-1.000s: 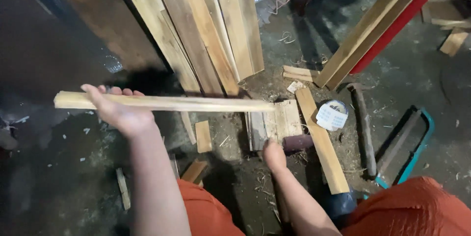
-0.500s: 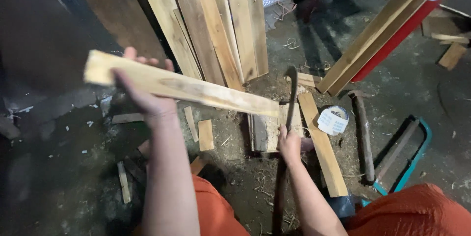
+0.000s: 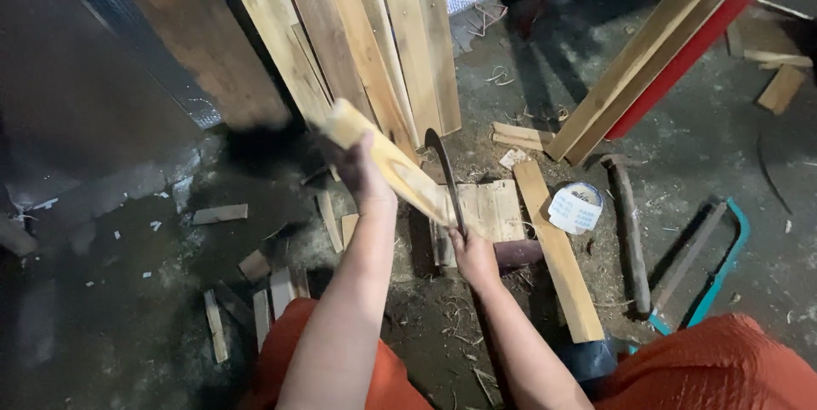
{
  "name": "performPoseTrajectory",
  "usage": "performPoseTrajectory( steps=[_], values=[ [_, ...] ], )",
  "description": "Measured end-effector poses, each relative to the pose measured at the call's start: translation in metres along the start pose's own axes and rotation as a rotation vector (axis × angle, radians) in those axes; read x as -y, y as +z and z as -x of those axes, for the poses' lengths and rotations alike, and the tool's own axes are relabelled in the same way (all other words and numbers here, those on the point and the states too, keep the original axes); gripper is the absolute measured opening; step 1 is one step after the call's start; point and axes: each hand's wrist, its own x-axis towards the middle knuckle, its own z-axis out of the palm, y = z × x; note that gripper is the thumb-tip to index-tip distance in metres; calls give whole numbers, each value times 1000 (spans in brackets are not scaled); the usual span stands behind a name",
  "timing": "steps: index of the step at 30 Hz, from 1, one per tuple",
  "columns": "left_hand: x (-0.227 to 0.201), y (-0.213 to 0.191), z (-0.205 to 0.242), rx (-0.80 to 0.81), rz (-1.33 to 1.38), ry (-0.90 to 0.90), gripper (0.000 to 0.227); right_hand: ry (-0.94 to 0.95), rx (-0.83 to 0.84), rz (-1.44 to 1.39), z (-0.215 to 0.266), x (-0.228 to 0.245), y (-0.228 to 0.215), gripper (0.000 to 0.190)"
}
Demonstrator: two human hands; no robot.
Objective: Scraping a wooden plank with a curved billhook knife and sanding a small wooden block to smooth the surface.
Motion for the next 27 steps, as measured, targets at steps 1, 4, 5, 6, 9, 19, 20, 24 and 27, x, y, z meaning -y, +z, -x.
performPoseTrajectory(
  steps=[1,4,5,6,9,19,20,24,27],
  values=[
    [-6,1,-1,1,-1,1,85,0,0,-2,-2,-4,2,42],
    [-3,-2,-15,-19,65,-86,62,-2,8,37,-4,-9,4,43],
    [11,-8,-28,-15,80,-80,57,-10,8,28,-3,-6,3,44],
    [24,-14,-41,-11,94,-73,52,-17,8,18,-1,-3,2,46],
    [49,-31,-54,51,96,-56,49,-47,16,21,19,31,-17,50],
    [-45,0,0,280,-29,127,33,-180,-52,-21,62,110,-42,47],
    [-45,-2,-5,271,-67,122,30,-195,-35,-28,63,104,-33,46],
    [-14,-12,-33,159,-19,69,33,-313,-44,-32,74,96,-22,35],
    [-36,-10,-13,129,-20,54,21,-324,-48,61,57,66,-7,26]
  ],
)
